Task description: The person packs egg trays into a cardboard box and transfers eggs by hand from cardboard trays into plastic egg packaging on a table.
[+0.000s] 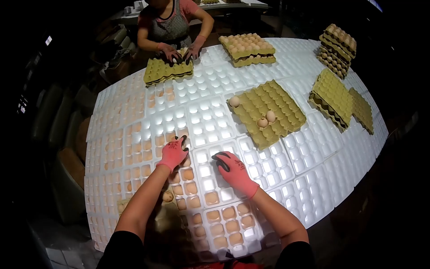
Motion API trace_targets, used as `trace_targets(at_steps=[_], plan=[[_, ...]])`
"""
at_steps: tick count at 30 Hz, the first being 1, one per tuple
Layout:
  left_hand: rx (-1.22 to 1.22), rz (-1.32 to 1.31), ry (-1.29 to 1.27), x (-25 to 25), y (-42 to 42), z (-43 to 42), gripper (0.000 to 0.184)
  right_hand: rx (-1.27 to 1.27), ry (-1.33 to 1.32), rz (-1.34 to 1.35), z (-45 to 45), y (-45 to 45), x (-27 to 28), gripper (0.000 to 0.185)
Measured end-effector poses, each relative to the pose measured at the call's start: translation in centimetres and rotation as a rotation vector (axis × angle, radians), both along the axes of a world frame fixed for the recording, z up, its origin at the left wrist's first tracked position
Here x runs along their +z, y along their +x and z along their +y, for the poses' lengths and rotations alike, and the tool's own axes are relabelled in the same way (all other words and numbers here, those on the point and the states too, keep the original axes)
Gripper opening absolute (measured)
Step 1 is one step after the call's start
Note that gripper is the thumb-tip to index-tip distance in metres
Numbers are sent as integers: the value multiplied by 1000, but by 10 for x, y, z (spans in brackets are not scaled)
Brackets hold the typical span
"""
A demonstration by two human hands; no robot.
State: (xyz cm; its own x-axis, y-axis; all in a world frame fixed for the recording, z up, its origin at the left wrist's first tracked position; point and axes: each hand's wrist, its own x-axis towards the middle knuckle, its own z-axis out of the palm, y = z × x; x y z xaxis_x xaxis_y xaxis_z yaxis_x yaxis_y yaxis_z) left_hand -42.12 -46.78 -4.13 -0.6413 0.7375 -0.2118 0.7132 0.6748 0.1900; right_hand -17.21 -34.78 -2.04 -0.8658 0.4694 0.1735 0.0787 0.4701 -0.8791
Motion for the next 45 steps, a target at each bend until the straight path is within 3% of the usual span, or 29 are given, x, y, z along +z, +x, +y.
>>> trace_targets(at_steps=[2,4,6,8,10,12,14,16,18,20,21,22,23,24,25,26,27,28,30,33,36,37,38,39,40,42,43,44,45], plan=[[21,64,6,-7,-4,20,70,-25,93,9,6,18,-2,33],[51,133,257,7,3,42,65,-22,36,16,12,31,20,35],[-70,404,84,-12,-4,76,61,-31,57,-13,12,38,15,36],[-133,357,-116,-42,-7,109,57,-5,115,-29,14,44,18,37],[-251,729,464,-69,-5,116,53,13,50,-73,12,51,33,39],[-77,589,480,-32,14,103,54,14,-7,-39,11,54,30,38],[65,431,711,-2,31,75,52,-25,-17,46,3,44,28,34],[80,20,900,34,76,11,43,-26,-58,64,-12,33,29,36],[40,-167,842,62,139,-75,33,38,-228,72,-43,21,39,37],[-20,-119,671,67,195,-178,37,245,-148,13,-82,12,53,35],[15,-48,555,72,209,-233,26,373,-88,-33,-106,9,60,35],[254,17,548,75,227,-286,28,501,-121,-67,-132,9,60,36],[490,83,538,79,237,-335,30,592,34,-14,-161,7,63,34],[633,19,409,92,237,-379,32,751,49,-88,-189,0,63,37],[569,103,291,91,237,-417,31,822,151,2,-220,-6,58,40],[501,184,175,85,237,-440,30,856,222,76,-251,-17,38,45],[498,155,226,94,235,-436,30,804,286,105,-278,-30,34,44],[497,126,278,102,234,-428,31,821,440,-23,-298,-42,23,44],[290,211,249,70,230,-422,36,817,753,-270,-326,-66,8,43],[108,111,176,42,212,-402,46,855,709,-258,-327,-82,13,40],[101,96,215,42,196,-397,51,699,136,-269,-292,-82,38,40],[60,114,245,38,192,-397,49,607,-191,-220,-271,-78,40,46],[7,120,220,37,187,-398,48,551,-325,-148,-244,-76,21,49],[-44,127,196,36,184,-398,46,486,-756,-195,-219,-70,25,47],[-96,134,172,35,181,-395,45,438,-988,-177,-200,-63,33,44],[-161,133,146,22,170,-392,40,541,-253,-46,-166,-69,11,45],[-195,146,169,20,163,-392,40,392,-635,-216,-166,-69,17,46],[-224,158,182,21,157,-397,40,396,59,-347,-193,-70,70,42],[-150,58,305,24,158,-402,37,432,412,-450,-203,-78,56,43]])
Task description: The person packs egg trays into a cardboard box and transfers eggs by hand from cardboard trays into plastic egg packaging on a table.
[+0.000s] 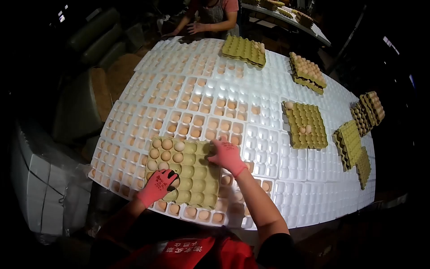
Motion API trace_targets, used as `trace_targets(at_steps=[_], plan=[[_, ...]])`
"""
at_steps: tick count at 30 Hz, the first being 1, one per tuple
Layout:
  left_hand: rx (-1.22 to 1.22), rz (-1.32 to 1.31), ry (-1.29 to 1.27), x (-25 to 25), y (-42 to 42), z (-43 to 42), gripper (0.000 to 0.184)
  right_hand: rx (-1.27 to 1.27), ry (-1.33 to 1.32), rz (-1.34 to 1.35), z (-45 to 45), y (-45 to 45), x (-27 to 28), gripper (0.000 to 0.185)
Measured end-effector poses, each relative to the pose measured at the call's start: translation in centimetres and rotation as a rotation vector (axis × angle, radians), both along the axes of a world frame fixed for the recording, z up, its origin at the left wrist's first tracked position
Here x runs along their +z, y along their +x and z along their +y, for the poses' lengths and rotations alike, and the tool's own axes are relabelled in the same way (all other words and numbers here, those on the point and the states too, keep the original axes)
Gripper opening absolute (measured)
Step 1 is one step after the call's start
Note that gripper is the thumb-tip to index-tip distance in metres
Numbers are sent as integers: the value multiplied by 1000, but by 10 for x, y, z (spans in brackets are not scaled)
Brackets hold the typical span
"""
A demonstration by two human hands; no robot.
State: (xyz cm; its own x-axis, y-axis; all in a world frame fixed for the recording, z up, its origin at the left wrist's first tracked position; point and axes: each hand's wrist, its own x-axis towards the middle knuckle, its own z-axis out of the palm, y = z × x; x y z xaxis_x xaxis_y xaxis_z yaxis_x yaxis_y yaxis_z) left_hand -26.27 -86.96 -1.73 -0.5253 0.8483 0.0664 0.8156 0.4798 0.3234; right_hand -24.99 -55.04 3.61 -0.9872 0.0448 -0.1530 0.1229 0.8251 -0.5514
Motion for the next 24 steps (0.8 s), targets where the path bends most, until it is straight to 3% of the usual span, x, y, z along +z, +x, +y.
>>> trace_targets(at_steps=[1,3,4,5,7,8,9,10,13,14,17,18,20,21,22,23,24], plan=[[47,-115,125,3,2,-5,34,96,350,-39,-4,-7,-22,44],[262,-583,593,25,0,2,24,121,443,67,-3,-16,-52,37],[385,-911,782,24,-10,0,21,119,376,82,-3,-15,-35,37],[397,-922,799,21,-19,6,19,70,436,125,5,-19,-66,33],[420,-943,835,13,-36,21,22,-157,193,289,18,0,-50,39],[685,-1287,745,35,-47,36,18,-173,-6,159,32,1,-43,43],[770,-1024,450,53,-45,57,18,-160,11,254,38,5,-53,44],[323,-274,259,30,-55,61,29,-72,3,254,40,5,-58,46],[199,92,-125,17,-43,73,39,185,0,360,36,0,-66,52],[221,63,-227,22,-43,77,41,115,-66,282,37,-2,-62,52],[158,177,-292,5,-57,76,37,-374,-708,506,114,35,-22,47],[175,42,-297,15,-58,81,32,-536,-814,558,162,44,-29,43],[300,23,-207,32,-46,92,29,-948,-734,575,279,63,-47,41],[442,2,-139,44,-36,99,28,-1125,-429,641,332,74,-48,49],[567,-199,175,37,-32,98,28,-1263,-284,571,373,83,-45,48],[715,-373,501,22,-28,87,28,-1246,-282,604,409,88,-51,49],[732,-915,743,21,-23,72,23,-1174,-290,657,447,90,-69,48]])
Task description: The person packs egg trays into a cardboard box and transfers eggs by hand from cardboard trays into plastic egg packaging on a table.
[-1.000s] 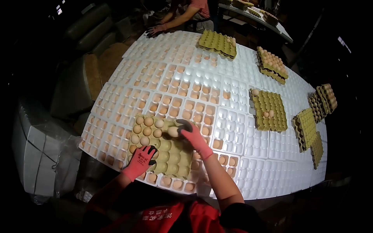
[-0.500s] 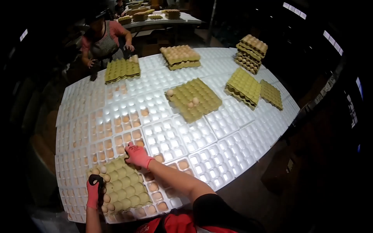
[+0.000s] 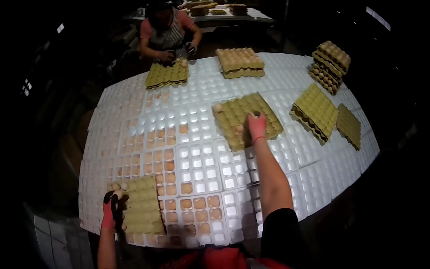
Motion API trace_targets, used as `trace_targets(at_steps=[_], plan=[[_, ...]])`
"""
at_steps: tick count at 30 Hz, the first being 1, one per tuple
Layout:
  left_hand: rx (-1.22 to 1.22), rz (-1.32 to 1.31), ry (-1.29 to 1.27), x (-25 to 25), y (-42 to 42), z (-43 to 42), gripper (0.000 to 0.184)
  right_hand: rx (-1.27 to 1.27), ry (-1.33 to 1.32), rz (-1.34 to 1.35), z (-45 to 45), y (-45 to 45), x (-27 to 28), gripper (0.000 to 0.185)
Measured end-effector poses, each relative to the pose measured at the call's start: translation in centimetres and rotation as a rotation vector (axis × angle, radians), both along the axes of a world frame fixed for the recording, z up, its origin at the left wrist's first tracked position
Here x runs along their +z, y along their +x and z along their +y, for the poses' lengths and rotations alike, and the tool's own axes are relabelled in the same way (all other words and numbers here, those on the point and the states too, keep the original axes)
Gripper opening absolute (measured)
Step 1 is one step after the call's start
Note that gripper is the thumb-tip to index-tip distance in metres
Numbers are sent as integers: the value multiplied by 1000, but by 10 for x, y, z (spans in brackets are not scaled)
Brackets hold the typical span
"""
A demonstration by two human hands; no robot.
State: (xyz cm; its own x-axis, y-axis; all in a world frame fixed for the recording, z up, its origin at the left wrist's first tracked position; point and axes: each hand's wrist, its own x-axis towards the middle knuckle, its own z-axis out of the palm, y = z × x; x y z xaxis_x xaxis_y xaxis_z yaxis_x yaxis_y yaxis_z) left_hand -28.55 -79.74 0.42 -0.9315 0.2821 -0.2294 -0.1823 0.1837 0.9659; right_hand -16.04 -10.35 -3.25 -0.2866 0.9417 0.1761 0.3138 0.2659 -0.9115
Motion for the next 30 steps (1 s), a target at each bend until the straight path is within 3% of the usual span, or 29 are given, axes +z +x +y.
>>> trace_targets(at_steps=[1,3,4,5,7,8,10,11,13,14,15,17,19,22,25,26,27,29,30], plan=[[121,-417,349,0,6,-15,21,56,-35,1,32,-2,-16,46],[24,-154,425,10,40,-30,27,362,-141,-116,52,-3,-4,46],[57,-420,729,2,47,-55,30,159,275,-293,51,-12,-19,47],[64,-669,1055,0,55,-78,34,116,474,-397,8,-12,4,48],[194,-754,1268,37,77,-93,34,336,440,-176,-78,-26,28,38],[453,-290,873,57,100,-87,40,478,407,-57,-141,-31,43,34],[318,19,213,61,106,-109,40,1034,40,-18,-279,-38,66,29],[234,161,-116,63,108,-119,40,1295,-20,-37,-350,-30,85,34],[-9,512,-702,22,98,-162,36,1622,190,-166,-472,-19,82,43],[-62,590,-902,37,97,-145,35,1630,397,-33,-525,-15,57,48],[-115,670,-1102,53,94,-127,33,1657,450,-84,-568,-15,49,51],[-297,883,-1111,2,73,-150,36,1563,703,-326,-629,-20,32,49],[-487,765,-1295,5,66,-143,37,1456,918,-568,-660,-23,13,45],[-573,945,-1317,-12,54,-158,37,1540,725,-330,-656,-25,9,35],[-648,900,-1310,-8,46,-166,42,1349,-397,-141,-628,-34,45,28],[-645,868,-1278,0,45,-168,47,1266,-582,-13,-614,-45,37,27],[-540,758,-1078,5,43,-172,43,1218,-388,-59,-609,-51,39,31],[-98,731,-610,2,49,-175,34,1274,105,-397,-626,-53,51,35],[54,182,-239,-2,44,-185,35,1294,360,-370,-637,-49,41,33]])
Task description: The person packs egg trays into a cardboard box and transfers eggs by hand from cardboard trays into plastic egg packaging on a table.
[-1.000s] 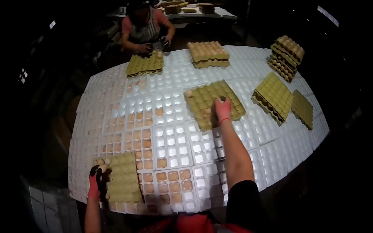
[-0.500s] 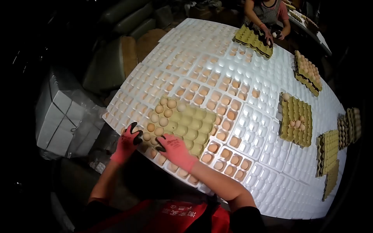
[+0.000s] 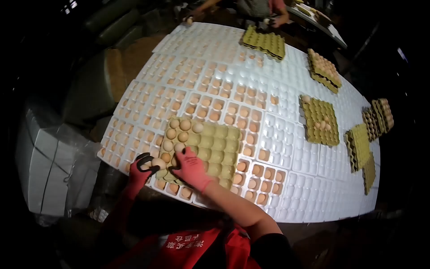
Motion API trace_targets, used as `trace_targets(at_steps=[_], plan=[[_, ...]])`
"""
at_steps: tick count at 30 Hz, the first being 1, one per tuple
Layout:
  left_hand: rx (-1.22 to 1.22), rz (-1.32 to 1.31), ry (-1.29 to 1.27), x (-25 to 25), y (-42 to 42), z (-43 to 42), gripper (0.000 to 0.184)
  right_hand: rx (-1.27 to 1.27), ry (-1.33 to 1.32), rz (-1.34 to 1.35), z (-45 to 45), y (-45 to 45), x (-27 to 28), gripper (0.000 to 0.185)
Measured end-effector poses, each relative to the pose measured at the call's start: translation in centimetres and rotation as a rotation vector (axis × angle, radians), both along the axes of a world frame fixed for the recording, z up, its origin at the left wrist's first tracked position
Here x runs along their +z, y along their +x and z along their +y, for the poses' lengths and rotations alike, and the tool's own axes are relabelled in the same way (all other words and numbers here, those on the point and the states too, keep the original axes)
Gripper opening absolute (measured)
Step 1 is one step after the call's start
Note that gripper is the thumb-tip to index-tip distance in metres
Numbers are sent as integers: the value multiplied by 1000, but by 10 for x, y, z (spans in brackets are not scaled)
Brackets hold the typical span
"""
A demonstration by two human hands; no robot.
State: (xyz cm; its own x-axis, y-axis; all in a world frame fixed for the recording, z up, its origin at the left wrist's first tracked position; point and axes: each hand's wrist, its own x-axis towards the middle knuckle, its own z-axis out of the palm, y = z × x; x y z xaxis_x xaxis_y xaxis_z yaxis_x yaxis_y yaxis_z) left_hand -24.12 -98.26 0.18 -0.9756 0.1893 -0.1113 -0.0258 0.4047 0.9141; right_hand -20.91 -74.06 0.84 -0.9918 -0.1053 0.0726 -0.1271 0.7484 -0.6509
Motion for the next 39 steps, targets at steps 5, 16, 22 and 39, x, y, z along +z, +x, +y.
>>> trace_targets(at_steps=[5,16,22,39], plan=[[-256,-34,461,45,-13,53,25,51,35,130,-12,-1,-28,40],[-777,-508,613,13,12,250,48,-787,149,-70,310,95,-36,44],[-593,503,-294,-32,1,401,43,-566,246,131,341,68,-62,42],[-633,794,-625,-107,-61,526,64,-496,-171,231,376,126,-23,35]])
